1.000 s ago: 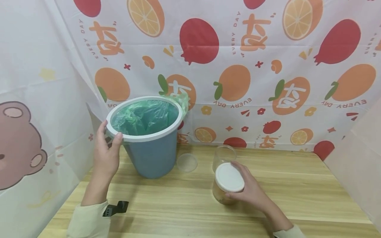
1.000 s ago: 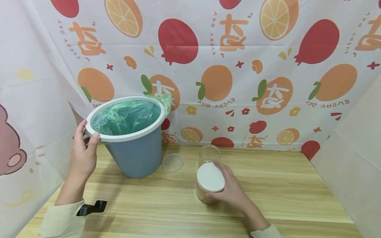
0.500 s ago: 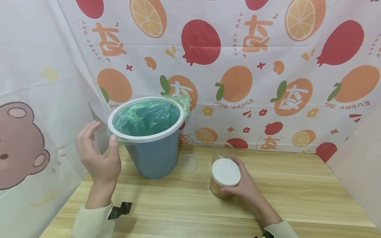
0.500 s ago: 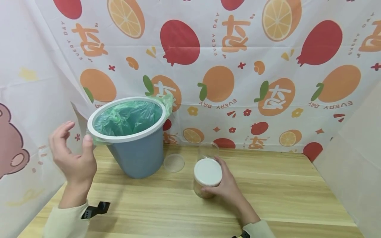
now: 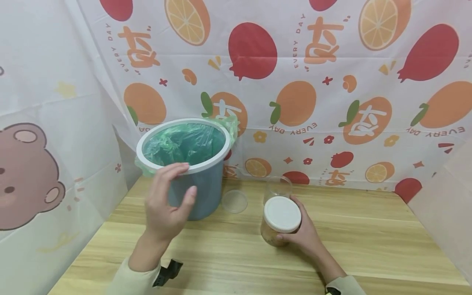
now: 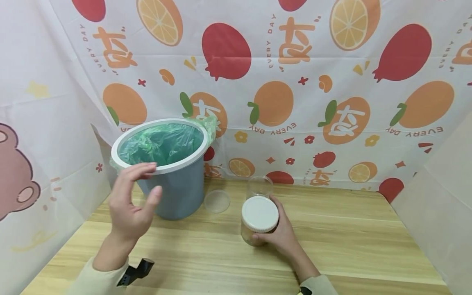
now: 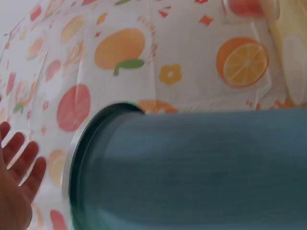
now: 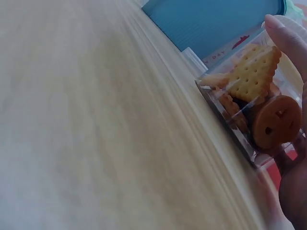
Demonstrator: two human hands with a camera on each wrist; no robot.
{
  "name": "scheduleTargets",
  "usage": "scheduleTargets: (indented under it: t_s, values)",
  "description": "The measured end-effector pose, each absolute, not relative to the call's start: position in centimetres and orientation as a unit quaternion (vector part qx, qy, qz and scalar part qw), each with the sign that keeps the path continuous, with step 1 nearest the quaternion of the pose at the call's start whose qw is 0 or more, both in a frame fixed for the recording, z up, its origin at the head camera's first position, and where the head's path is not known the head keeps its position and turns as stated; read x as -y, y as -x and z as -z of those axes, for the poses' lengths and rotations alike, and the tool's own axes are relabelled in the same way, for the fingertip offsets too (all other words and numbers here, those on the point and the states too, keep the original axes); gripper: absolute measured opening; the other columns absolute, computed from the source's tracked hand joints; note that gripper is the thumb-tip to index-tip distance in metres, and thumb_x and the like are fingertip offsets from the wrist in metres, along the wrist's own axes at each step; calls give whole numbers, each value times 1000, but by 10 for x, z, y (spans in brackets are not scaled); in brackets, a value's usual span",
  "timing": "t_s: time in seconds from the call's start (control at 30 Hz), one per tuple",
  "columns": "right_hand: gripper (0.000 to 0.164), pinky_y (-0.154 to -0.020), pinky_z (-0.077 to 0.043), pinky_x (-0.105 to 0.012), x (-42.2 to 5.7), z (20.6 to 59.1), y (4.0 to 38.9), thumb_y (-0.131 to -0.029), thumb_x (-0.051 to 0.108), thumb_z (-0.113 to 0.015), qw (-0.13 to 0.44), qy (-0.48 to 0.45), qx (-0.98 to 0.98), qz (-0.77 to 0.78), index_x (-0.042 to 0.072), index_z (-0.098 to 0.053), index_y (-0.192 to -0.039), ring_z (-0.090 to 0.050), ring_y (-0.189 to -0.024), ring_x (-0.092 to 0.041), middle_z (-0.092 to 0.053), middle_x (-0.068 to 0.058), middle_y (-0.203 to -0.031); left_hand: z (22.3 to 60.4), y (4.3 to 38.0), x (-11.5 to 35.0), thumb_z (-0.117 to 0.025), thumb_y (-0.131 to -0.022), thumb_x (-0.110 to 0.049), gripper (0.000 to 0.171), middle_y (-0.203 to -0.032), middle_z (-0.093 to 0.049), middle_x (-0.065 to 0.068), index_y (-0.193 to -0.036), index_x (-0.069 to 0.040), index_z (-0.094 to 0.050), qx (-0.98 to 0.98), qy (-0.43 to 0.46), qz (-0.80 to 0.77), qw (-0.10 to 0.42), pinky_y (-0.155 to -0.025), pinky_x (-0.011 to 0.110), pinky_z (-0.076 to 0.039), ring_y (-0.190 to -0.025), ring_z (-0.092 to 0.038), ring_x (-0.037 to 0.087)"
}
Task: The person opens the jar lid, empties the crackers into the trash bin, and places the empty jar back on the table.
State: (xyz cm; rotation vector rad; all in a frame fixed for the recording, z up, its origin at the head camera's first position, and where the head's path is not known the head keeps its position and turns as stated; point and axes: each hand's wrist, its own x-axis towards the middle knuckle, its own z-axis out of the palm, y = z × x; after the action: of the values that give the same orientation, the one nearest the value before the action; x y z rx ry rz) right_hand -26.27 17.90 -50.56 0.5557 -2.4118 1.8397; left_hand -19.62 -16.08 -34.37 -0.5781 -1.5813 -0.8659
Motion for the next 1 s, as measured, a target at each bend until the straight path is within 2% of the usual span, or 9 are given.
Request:
scheduleTargets:
  t_s: [0.13, 0.27, 0.37, 0.47, 0.6, 0.8, 1.0]
  values:
    - [114, -107, -37, -15, -181, 511, 263, -60, 5, -96, 26, -188, 777, -600, 21, -34, -156, -52, -127, -2, -53, -5, -147, 359, 201, 154, -69, -92, -27, 46, -120, -67, 17, -126, 2, -63, 757, 259, 368, 474, -95, 18, -46, -108, -61, 25]
    - [112, -108, -37, -15, -182, 515, 263, -60, 11, -98, 10, -189, 784, -591, 25, -37, -153, -54, -127, -3, -56, -2, -143, 373, 205, 144, -77, -86, -21, 58, -133, -62, 6, -139, -9, -57, 823, 241, 360, 367, -96, 31, -51, -116, -60, 21]
    - [109, -109, -37, -15, -182, 515, 263, -61, 14, -98, 2, -195, 784, -589, 26, -38, -151, -54, -127, -4, -56, -1, -143, 380, 210, 134, -78, -87, -27, 65, -141, -57, 3, -145, -15, -52, 856, 232, 357, 293, -103, 43, -51, -125, -57, 22]
    - [109, -108, -38, -16, -182, 515, 263, -61, 12, -97, 5, -201, 779, -594, 26, -37, -152, -54, -127, -4, -56, -2, -143, 384, 217, 123, -76, -89, -37, 68, -146, -53, 1, -148, -19, -48, 873, 229, 363, 230, -110, 47, -47, -134, -54, 22]
    - [109, -108, -39, -17, -183, 512, 264, -62, 11, -97, 6, -206, 776, -596, 28, -37, -152, -54, -127, -4, -55, -1, -144, 386, 228, 111, -77, -87, -40, 72, -146, -53, -1, -150, -21, -46, 873, 238, 389, 170, -111, 48, -46, -136, -52, 20]
    - [105, -108, -39, -17, -184, 510, 265, -64, 12, -96, -5, -212, 772, -599, 28, -38, -150, -55, -127, -6, -55, 0, -143, 387, 248, 92, -81, -85, -30, 75, -143, -55, 0, -150, -22, -46, 850, 268, 442, 98, -109, 45, -48, -131, -53, 20]
    - [105, -108, -40, -18, -181, 515, 264, -65, 13, -96, -18, -203, 770, -604, 29, -37, -150, -55, -127, -8, -55, 0, -144, 403, 261, 81, -81, -85, -27, 78, -149, -51, 6, -152, -16, -44, 837, 269, 473, 54, -110, 48, -47, -135, -51, 26]
